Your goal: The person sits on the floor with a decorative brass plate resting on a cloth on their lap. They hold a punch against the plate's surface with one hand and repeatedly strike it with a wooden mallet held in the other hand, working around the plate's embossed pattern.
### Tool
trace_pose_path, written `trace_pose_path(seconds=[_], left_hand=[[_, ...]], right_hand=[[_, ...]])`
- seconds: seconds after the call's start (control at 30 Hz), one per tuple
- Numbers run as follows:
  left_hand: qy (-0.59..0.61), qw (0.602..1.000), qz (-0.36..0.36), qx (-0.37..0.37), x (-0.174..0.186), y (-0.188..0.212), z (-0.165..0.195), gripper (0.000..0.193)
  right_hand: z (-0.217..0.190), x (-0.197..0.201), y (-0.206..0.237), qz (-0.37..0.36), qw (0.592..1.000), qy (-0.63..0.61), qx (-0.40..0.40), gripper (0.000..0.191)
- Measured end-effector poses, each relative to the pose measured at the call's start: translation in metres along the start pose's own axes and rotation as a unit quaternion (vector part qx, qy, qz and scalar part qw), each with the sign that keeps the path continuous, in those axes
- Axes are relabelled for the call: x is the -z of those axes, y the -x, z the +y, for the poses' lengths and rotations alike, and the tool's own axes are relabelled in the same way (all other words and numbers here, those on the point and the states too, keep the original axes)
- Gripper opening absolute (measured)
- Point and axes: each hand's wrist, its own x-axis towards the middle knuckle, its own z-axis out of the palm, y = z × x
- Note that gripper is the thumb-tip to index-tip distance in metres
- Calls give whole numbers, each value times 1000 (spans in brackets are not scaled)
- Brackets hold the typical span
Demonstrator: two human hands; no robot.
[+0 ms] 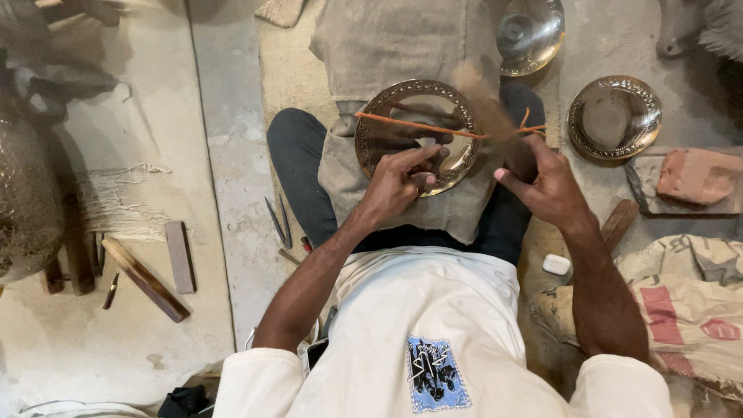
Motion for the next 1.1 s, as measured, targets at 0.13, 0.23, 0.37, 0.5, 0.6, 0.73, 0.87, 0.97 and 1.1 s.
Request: trace_pose_path(seconds=[0.13,0.23,0.37,0.5,0.6,0.73,0.87,0.97,1.1], left_hand=[[-25,999,-7,23,2,0,-1,51],[-10,1000,-1,6,2,1,-2,52],[16,999,5,45,3,4,-4,47],[169,973,135,76,33,19,-4,47],[154,965,199,78,62,31,-4,57],[149,979,116,81,58,29,-5,55],[77,993,2,95,27,10,-2,51],[15,997,-51,61,22,-1,5,43],[-81,993,-87,-26,29,-8,14,41]], right_hand=[[0,-2,3,-49,971,226,-60,40],[-2,-6,5,-20,988,134,-69,43],[4,-8,15,-3,968,250,8,41],[33,-25,36,167,982,63,59,38],[63,-67,41,254,942,-218,32,24],[81,-86,40,180,960,-208,-47,18],[51,-72,58,211,962,-169,-23,37],[20,-58,67,201,956,-205,-53,54],[2,-44,64,166,977,-126,42,52]])
